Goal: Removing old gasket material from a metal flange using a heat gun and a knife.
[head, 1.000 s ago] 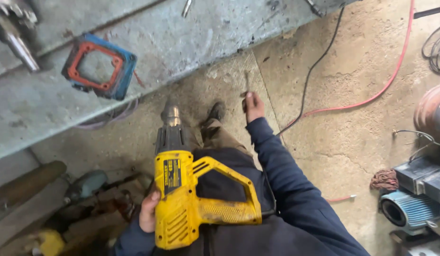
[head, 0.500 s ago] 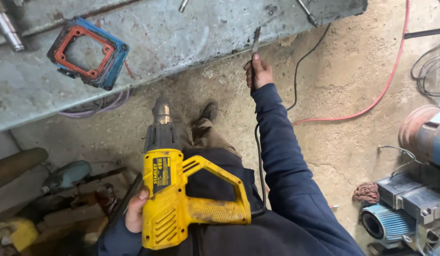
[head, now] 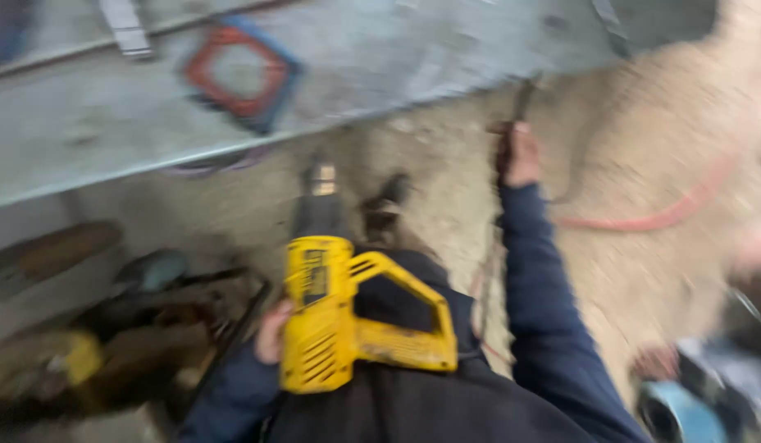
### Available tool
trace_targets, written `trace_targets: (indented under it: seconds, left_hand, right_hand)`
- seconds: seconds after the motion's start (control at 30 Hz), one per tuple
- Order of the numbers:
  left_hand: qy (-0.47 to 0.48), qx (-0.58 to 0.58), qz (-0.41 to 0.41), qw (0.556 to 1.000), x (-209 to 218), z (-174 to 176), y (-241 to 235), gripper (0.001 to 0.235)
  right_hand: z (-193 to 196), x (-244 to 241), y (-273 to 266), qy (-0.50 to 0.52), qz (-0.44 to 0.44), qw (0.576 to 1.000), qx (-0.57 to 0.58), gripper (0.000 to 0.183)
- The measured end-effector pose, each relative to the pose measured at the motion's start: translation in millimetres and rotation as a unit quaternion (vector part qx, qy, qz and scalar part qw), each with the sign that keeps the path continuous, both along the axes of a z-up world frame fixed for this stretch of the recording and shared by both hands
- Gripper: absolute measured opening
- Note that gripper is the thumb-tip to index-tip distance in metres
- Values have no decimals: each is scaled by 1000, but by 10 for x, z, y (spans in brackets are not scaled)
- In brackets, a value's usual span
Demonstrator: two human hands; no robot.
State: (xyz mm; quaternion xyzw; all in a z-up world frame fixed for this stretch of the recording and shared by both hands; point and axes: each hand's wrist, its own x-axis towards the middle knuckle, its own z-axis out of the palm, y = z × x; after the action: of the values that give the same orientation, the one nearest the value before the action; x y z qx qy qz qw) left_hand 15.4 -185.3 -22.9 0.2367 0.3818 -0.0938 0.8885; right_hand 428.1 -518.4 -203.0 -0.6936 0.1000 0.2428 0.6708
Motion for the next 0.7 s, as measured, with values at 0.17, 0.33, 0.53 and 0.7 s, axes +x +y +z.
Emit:
trace_targets:
  seconds: [0.17, 0.33, 0.53, 0.7]
  left_hand:
    - [-88, 19, -3, 996, 689, 591, 353, 72]
    - [-114, 40, -48, 992, 716, 614, 869, 77]
    - [-98, -190, -50, 976, 360, 455, 1260, 73]
    - [-88, -116, -114, 983, 422, 528, 1530, 66]
  right_hand:
    - [1606, -270, 1353, -123, 200, 972, -5, 29]
    - [1582, -435, 2099, -416, 338, 817, -211, 22]
    - [1536, -520, 2791, -374, 302, 768, -423, 26]
    - [1005, -671, 2941, -348, 213, 844, -347, 24]
